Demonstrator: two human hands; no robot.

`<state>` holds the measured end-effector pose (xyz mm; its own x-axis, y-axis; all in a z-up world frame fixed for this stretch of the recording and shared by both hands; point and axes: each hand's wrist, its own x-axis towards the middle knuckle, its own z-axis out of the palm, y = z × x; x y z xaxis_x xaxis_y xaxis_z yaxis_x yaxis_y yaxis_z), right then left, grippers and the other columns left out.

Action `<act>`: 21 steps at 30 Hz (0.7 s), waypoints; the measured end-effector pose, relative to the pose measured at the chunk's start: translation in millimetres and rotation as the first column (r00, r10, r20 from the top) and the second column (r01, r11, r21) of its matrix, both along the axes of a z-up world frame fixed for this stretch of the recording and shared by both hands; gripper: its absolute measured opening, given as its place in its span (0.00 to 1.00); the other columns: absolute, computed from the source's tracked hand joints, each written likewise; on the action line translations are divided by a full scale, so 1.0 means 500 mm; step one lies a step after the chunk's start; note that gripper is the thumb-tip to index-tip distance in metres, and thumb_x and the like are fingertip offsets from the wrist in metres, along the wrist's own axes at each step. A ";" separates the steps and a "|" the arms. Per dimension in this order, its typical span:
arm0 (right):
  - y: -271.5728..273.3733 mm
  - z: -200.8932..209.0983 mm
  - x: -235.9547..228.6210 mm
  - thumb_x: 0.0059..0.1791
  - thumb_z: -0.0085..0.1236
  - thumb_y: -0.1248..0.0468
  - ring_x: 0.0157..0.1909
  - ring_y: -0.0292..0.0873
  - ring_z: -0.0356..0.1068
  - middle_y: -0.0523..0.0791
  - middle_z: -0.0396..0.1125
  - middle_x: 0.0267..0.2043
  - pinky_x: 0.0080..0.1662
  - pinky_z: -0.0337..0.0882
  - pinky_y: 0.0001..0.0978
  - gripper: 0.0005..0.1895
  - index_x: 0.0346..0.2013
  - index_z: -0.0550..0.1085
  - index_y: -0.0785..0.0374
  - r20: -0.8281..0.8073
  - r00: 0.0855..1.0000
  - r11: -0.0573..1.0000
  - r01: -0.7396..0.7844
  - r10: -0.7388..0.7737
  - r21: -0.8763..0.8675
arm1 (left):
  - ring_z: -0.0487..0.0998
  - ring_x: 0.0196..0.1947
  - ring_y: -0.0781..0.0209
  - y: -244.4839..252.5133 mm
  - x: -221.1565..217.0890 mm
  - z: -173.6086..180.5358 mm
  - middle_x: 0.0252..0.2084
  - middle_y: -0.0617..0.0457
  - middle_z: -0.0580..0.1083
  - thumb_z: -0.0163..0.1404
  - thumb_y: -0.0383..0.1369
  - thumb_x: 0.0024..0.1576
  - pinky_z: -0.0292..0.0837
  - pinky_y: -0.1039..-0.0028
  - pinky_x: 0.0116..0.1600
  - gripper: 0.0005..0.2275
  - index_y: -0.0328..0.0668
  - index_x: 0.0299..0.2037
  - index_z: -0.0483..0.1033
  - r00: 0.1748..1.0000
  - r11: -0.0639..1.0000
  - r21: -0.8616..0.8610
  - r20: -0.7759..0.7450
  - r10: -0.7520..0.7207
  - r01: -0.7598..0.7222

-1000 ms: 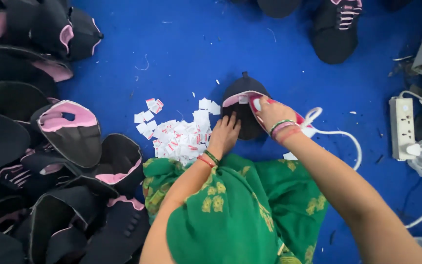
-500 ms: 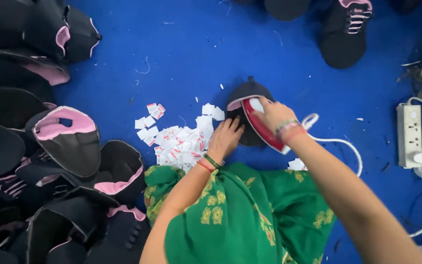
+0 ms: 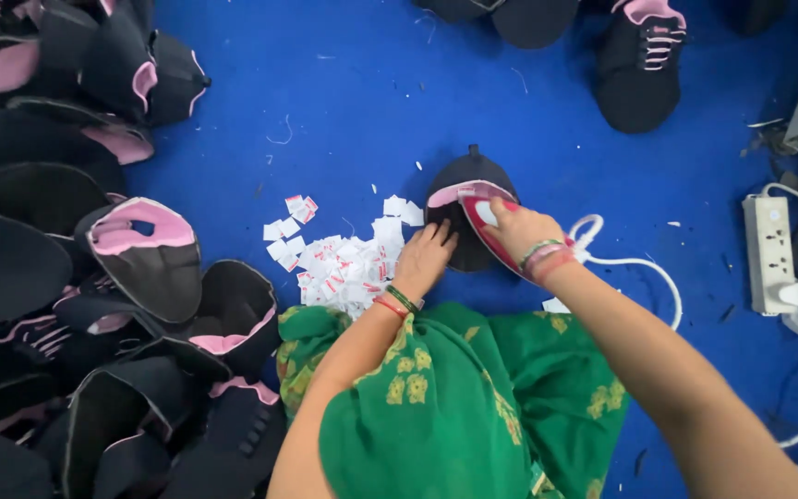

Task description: The person sits on a blue floor and uses a red electric iron to press small white labels onto the pink inner lining of black shoes. They repeatedly pick up labels, place them inside the shoe, and apply the iron to adhere them.

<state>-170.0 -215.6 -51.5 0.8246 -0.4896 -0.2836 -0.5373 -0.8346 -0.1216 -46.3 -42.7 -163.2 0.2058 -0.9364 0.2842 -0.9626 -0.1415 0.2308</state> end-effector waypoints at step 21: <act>-0.029 0.012 0.002 0.54 0.48 0.45 0.43 0.63 0.75 0.57 0.74 0.42 0.44 0.75 0.57 0.27 0.63 0.66 0.53 -0.022 0.996 0.994 0.090 -0.089 0.060 | 0.76 0.49 0.48 -0.118 0.027 -0.064 0.55 0.43 0.72 0.52 0.29 0.55 0.74 0.60 0.43 0.22 0.38 0.61 0.72 0.980 0.980 0.026 -0.023 0.198 -0.198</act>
